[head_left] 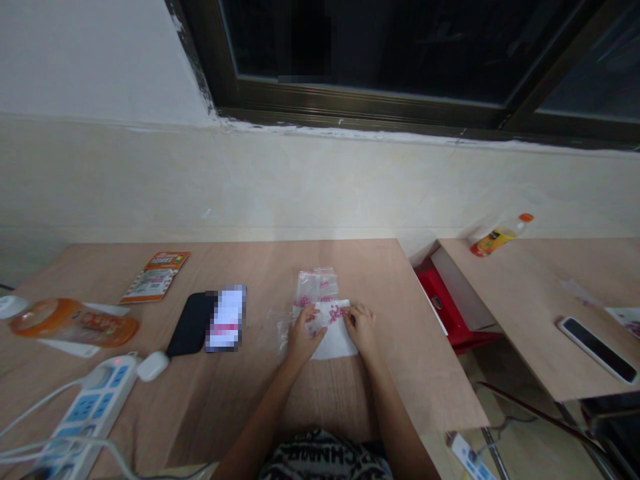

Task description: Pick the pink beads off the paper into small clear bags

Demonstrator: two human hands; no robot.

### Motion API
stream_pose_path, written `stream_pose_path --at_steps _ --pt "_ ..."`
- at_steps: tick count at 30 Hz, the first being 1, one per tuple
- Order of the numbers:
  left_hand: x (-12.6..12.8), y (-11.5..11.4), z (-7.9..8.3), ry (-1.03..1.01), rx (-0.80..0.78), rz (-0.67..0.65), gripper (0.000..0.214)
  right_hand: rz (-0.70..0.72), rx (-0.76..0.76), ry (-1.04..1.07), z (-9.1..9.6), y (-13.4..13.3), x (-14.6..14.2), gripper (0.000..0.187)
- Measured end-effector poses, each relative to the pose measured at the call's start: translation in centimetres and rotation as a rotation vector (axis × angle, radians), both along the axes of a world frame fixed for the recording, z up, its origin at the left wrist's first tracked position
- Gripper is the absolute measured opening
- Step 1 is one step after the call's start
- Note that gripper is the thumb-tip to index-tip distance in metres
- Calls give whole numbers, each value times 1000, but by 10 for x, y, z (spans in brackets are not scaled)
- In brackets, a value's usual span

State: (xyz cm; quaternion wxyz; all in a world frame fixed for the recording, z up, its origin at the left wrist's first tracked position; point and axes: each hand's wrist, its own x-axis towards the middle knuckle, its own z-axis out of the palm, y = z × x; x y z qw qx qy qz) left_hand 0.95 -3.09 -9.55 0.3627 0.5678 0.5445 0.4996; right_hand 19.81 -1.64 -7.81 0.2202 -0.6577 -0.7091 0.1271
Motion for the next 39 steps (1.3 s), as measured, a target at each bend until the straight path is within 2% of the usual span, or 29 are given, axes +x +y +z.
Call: stream_pose_path --at_steps 9,16,23,32,39 --pt "0 0 2 -1 -1 1 59 -12 -37 40 5 1 0 18" --pt "0 0 0 19 2 -4 60 -30 -6 60 5 -1 1 18" --pt "0 1 -2 24 20 -1 59 -27 14 199 12 -6 -10 23" --pt "-1 1 -4 32 49 -14 61 134 -31 337 17 -8 -32 25" --pt "-1 0 -2 43 20 -10 61 13 -9 197 15 -7 -12 22"
